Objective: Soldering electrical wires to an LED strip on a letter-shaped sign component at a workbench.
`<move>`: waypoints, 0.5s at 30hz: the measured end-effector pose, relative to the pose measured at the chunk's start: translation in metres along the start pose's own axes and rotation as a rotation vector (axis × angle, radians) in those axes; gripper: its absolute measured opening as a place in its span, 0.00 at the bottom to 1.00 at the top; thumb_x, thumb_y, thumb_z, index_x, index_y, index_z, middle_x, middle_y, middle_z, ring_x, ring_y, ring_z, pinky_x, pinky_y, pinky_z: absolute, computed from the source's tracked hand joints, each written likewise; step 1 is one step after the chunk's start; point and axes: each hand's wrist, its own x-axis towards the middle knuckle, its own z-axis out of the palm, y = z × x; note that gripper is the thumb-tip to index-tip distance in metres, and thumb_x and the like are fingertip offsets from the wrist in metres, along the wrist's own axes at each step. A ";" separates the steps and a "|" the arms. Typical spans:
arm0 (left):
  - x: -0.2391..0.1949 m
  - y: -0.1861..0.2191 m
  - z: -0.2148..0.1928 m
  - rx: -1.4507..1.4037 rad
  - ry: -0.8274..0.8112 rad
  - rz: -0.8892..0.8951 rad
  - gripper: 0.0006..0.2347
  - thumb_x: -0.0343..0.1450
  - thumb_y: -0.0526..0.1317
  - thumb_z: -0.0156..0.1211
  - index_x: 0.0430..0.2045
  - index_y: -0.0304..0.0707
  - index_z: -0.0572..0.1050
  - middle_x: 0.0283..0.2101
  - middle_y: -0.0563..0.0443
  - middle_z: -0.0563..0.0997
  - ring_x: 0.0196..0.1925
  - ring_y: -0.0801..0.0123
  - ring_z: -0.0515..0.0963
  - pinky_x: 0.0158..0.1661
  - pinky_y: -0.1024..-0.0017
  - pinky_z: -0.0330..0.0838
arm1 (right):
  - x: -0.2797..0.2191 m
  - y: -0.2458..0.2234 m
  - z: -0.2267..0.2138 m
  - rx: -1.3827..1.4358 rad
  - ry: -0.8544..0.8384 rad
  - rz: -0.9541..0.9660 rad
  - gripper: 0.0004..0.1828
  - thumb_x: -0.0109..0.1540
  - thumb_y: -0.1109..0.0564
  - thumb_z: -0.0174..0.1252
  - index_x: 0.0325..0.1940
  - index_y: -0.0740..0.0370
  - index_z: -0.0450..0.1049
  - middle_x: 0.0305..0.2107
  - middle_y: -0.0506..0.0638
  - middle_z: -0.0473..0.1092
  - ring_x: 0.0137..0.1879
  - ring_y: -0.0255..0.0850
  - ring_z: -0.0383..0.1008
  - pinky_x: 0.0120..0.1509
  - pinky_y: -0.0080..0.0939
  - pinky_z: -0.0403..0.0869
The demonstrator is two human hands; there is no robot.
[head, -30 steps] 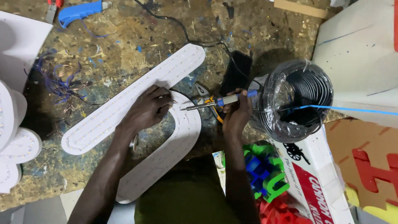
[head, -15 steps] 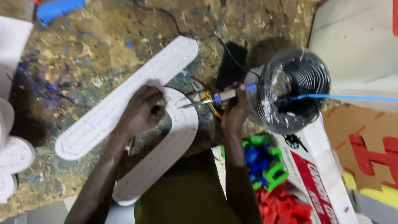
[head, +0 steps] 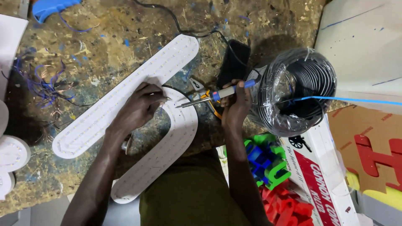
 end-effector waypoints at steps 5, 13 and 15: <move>0.014 0.011 -0.013 -0.026 -0.083 -0.053 0.02 0.79 0.34 0.67 0.39 0.41 0.85 0.45 0.48 0.81 0.53 0.51 0.80 0.58 0.56 0.74 | -0.007 0.003 0.000 -0.015 -0.063 0.011 0.18 0.82 0.45 0.49 0.57 0.62 0.73 0.39 0.58 0.79 0.27 0.34 0.76 0.30 0.35 0.80; 0.032 0.007 -0.019 -0.035 -0.267 -0.126 0.03 0.75 0.31 0.67 0.34 0.41 0.84 0.43 0.44 0.83 0.52 0.46 0.81 0.56 0.51 0.74 | -0.014 0.011 -0.002 -0.025 -0.055 -0.008 0.18 0.82 0.47 0.48 0.58 0.65 0.72 0.40 0.60 0.78 0.27 0.35 0.77 0.30 0.36 0.81; 0.036 0.009 -0.019 -0.031 -0.304 -0.141 0.04 0.75 0.30 0.64 0.34 0.42 0.83 0.44 0.42 0.83 0.51 0.43 0.82 0.55 0.48 0.74 | -0.016 0.012 -0.001 -0.044 -0.049 -0.013 0.18 0.82 0.47 0.48 0.59 0.66 0.72 0.40 0.60 0.78 0.27 0.36 0.77 0.31 0.36 0.81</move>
